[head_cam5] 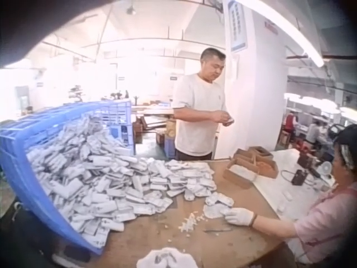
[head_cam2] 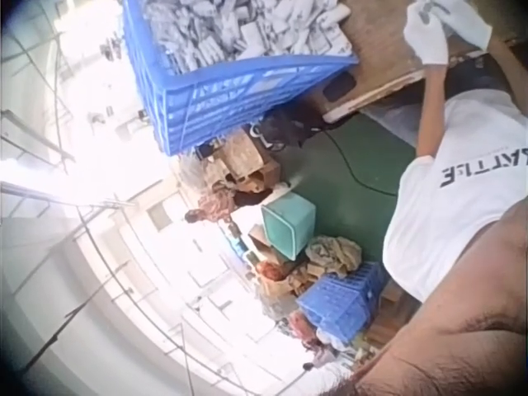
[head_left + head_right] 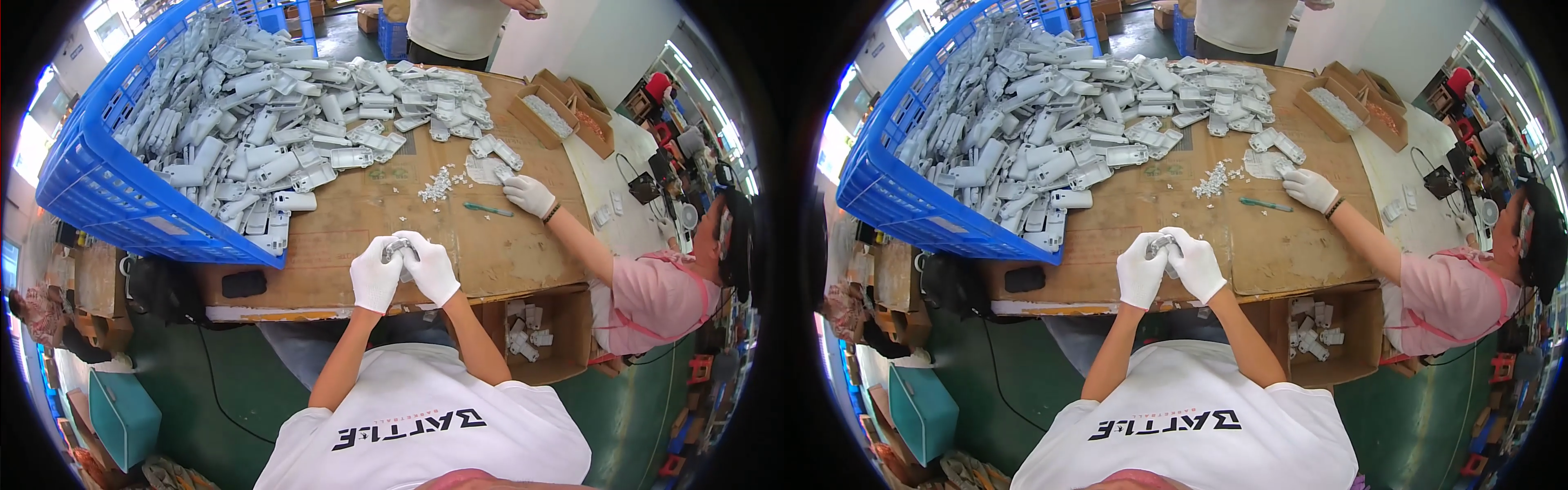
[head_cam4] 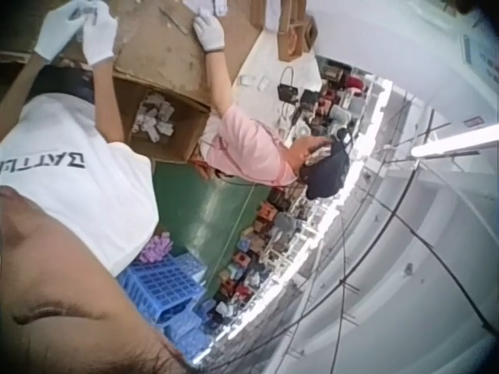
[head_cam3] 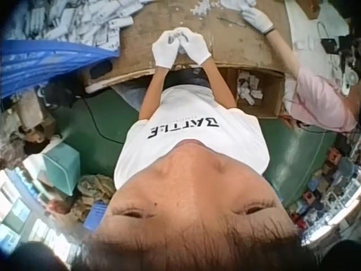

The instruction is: The person picks up a remote control housing from a pile, inserts a small white component into it by hand, and places the assembly into a cardboard box.

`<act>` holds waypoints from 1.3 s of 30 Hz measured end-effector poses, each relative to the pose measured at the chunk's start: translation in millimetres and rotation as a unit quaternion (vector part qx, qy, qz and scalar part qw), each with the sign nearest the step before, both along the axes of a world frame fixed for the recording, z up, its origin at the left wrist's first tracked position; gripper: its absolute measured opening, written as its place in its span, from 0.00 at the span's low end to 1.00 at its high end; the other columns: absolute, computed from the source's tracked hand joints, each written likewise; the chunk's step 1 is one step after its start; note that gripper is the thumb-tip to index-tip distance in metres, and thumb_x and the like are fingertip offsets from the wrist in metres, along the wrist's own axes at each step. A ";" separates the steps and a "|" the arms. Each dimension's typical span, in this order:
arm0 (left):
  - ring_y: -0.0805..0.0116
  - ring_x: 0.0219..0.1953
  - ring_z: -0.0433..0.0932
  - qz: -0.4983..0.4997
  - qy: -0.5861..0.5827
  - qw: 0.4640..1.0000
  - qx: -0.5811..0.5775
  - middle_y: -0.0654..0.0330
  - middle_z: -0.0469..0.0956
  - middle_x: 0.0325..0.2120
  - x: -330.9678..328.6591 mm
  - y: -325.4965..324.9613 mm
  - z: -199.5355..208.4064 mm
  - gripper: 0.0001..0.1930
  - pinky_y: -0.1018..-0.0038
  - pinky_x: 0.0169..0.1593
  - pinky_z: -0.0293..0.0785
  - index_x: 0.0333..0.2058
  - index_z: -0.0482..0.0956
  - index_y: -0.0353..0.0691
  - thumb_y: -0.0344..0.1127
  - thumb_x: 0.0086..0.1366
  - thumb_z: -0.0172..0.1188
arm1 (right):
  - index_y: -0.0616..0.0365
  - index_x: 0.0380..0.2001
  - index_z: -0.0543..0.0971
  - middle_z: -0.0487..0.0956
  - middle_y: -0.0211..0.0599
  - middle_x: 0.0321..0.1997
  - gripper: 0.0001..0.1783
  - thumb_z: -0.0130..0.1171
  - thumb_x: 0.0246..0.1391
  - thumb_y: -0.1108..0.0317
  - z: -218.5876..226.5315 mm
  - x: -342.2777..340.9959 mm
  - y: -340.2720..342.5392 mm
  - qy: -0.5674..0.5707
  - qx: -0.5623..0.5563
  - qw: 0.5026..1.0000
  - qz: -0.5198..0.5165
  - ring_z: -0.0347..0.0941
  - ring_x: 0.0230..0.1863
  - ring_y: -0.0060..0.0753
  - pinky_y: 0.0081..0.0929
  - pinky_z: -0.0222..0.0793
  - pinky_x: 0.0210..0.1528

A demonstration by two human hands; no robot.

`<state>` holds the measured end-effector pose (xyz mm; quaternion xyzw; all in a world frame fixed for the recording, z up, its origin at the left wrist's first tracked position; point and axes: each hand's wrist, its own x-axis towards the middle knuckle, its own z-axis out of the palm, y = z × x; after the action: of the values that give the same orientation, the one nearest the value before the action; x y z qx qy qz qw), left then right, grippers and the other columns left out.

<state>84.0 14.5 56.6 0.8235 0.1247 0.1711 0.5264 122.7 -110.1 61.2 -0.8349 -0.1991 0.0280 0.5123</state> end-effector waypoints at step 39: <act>0.56 0.38 0.84 -0.036 0.013 0.995 0.089 0.50 0.83 0.35 -0.6 -14.9 13.0 0.18 0.69 0.40 0.80 0.47 0.80 0.42 0.27 0.55 0.63 | 0.63 0.51 0.78 0.81 0.31 0.42 0.21 0.51 0.53 0.77 -6.0 11.8 -8.1 0.163 0.206 0.964 0.022 0.75 0.43 0.19 0.21 0.71 0.49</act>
<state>83.3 -0.4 69.6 0.8731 0.0865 0.1515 0.4553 134.5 -118.2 55.3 -0.6907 -0.1321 0.1336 0.6983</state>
